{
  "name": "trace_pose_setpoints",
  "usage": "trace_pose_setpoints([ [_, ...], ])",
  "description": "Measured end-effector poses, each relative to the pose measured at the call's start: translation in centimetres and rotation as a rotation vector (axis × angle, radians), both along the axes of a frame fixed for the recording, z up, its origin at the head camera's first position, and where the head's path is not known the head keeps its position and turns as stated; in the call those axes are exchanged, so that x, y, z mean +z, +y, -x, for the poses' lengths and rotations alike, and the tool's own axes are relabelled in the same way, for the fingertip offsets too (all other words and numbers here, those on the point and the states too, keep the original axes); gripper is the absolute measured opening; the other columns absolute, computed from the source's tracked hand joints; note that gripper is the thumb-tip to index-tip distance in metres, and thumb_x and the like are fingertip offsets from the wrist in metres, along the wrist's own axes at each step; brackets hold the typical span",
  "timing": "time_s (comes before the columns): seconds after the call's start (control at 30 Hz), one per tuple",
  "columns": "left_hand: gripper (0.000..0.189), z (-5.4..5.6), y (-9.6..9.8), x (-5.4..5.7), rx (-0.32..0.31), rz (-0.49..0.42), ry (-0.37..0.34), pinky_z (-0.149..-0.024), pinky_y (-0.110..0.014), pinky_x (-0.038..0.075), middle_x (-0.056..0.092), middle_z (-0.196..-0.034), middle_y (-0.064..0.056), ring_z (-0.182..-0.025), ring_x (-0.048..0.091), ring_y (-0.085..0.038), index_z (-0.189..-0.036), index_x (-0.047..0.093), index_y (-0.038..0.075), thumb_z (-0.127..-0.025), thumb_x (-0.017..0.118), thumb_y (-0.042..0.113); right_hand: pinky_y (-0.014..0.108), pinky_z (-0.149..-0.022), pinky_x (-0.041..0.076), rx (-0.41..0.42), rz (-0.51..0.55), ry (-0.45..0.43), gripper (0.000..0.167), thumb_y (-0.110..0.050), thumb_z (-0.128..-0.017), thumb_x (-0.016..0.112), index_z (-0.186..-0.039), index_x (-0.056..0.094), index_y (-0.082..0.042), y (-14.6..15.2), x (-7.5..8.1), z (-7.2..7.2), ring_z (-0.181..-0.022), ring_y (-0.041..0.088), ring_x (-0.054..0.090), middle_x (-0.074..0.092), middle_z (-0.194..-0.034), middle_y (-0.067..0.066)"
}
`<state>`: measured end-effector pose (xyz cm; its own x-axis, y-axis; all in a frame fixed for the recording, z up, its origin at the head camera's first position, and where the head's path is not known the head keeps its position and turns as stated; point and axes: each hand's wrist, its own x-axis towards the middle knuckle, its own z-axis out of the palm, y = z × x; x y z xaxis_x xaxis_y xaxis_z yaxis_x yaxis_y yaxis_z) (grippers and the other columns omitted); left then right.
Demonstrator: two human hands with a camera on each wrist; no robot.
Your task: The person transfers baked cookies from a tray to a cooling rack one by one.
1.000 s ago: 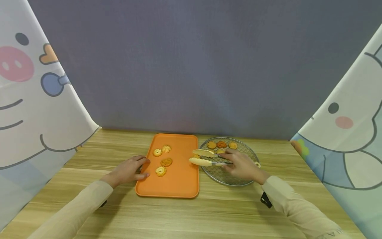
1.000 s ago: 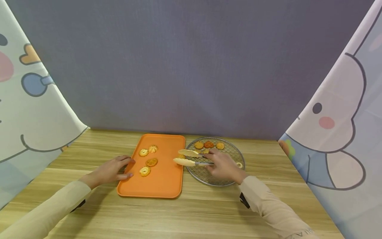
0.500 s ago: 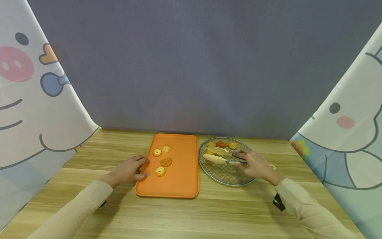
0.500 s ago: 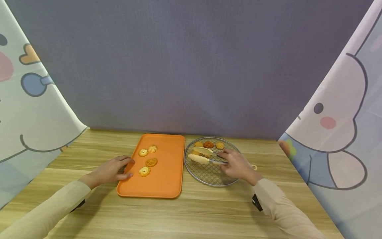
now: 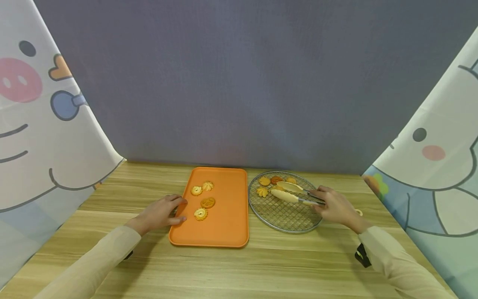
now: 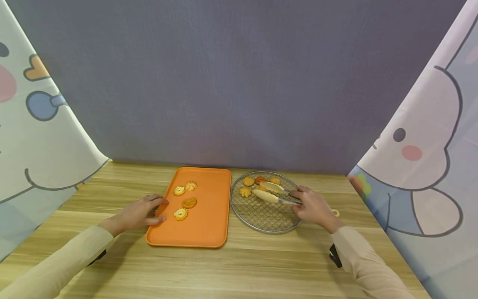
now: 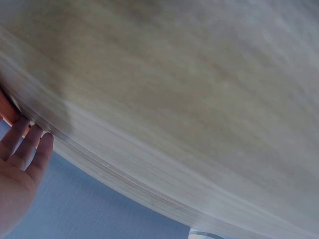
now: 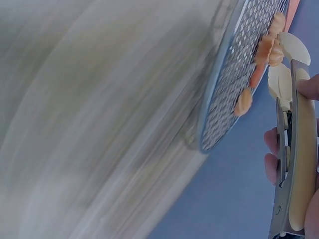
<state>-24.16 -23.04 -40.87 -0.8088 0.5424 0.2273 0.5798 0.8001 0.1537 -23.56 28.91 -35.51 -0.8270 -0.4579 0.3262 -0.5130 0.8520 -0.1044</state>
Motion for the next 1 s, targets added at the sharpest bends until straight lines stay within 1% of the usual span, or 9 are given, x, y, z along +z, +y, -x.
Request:
trace_pose_setpoints([
  [0.07, 0.050, 0.0, 0.0, 0.0, -0.003, -0.001, 0.001, -0.085, -0.048, 0.047, 0.057, -0.117, -0.017, -0.105, 0.056, -0.034, -0.117, 0.058, 0.007, -0.081, 0.065, 0.041, 0.019, -0.047, 0.033, -0.004, 0.008, 0.005, 0.043, -0.010, -0.075, 0.070, -0.114, 0.062, 0.003, 0.4, -0.1, 0.0, -0.053, 0.000, 0.037, 0.059, -0.086, 0.009],
  [0.27, 0.049, 0.1, -0.1, -0.1, -0.008, -0.007, 0.000, -0.086, -0.048, 0.047, 0.057, -0.117, -0.017, -0.104, 0.056, -0.034, -0.116, 0.058, 0.007, -0.081, 0.065, 0.040, 0.020, -0.046, 0.030, -0.026, 0.009, 0.017, 0.041, -0.011, -0.075, 0.070, -0.113, 0.062, 0.004, 1.7, -0.2, 0.1, -0.053, 0.001, 0.035, 0.060, -0.085, 0.009],
  [0.57, 0.049, 0.3, -0.1, -0.2, -0.004, -0.004, -0.001, -0.085, -0.048, 0.047, 0.057, -0.117, -0.017, -0.105, 0.056, -0.034, -0.117, 0.058, 0.008, -0.081, 0.065, 0.041, 0.021, -0.046, 0.032, -0.058, -0.011, 0.022, 0.041, -0.012, -0.074, 0.071, -0.111, 0.063, 0.004, 2.7, -0.7, 0.3, -0.055, 0.004, 0.039, 0.061, -0.087, 0.010],
  [0.77, 0.050, 0.4, -0.2, -0.4, -0.006, 0.000, 0.009, -0.085, -0.048, 0.048, 0.057, -0.117, -0.016, -0.104, 0.057, -0.033, -0.117, 0.058, 0.008, -0.081, 0.065, 0.042, 0.022, -0.046, 0.033, -0.072, -0.006, 0.024, 0.041, -0.012, -0.074, 0.071, -0.110, 0.063, 0.004, 3.0, -1.0, 0.4, -0.056, 0.006, 0.042, 0.062, -0.088, 0.013],
  [1.0, 0.049, 0.3, -0.2, -0.3, -0.001, 0.006, 0.003, -0.085, -0.049, 0.048, 0.057, -0.118, -0.016, -0.105, 0.056, -0.035, -0.118, 0.058, 0.009, -0.082, 0.064, 0.042, 0.021, -0.044, 0.033, -0.082, -0.014, 0.022, 0.040, -0.012, -0.074, 0.070, -0.110, 0.063, 0.003, 3.2, -1.4, 0.5, -0.055, 0.006, 0.042, 0.062, -0.089, 0.012],
])
